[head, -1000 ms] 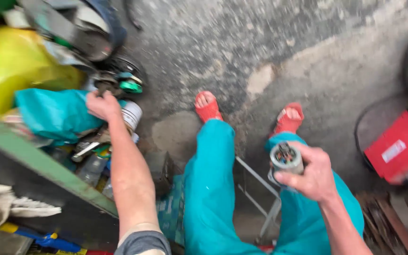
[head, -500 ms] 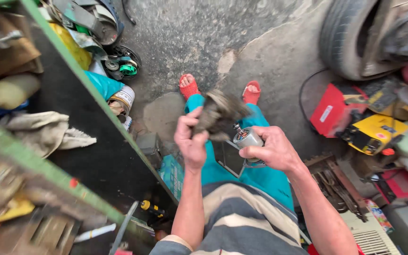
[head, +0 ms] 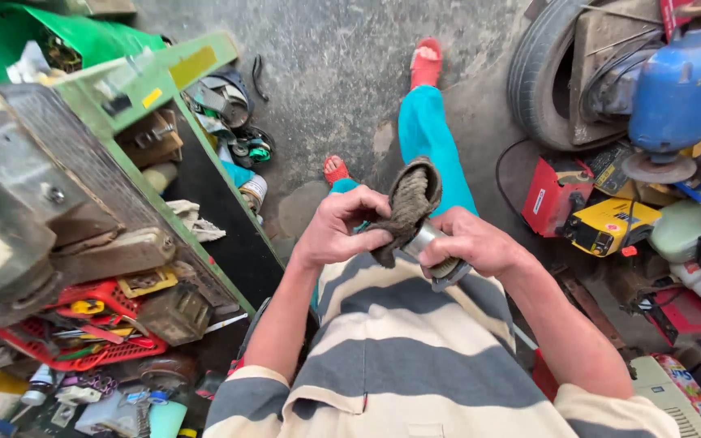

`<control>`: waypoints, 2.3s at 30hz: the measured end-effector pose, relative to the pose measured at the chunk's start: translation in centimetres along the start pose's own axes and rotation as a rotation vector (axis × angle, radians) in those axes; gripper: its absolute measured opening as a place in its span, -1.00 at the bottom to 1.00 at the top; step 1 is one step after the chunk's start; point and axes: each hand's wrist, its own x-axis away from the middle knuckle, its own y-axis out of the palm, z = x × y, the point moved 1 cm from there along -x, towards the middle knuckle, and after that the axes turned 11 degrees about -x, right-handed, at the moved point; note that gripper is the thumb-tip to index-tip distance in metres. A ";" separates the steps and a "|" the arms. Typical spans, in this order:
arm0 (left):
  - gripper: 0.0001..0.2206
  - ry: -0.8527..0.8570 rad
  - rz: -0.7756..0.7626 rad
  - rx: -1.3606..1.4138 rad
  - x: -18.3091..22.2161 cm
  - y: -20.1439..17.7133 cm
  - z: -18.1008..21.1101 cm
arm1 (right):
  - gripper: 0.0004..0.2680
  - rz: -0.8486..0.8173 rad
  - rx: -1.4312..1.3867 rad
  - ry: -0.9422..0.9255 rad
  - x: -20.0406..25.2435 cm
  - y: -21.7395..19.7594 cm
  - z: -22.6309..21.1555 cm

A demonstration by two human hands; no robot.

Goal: Disassembling a handheld power grinder at a workbench using a power screwdriver and prying tools to extract and inspect the internal motor.

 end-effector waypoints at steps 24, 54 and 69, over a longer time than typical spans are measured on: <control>-0.77 -0.254 0.450 -0.328 -41.7 -15.1 19.9 | -0.87 -0.035 0.067 -0.057 -6.0 -9.8 -48.0; -0.86 0.182 0.069 -0.359 -108.0 -39.6 54.4 | -0.84 -0.207 0.494 0.131 -21.6 -13.7 -129.4; -0.56 -0.117 0.462 0.192 -121.6 -56.2 63.8 | -0.76 0.127 0.781 -0.110 -31.3 -6.3 -152.1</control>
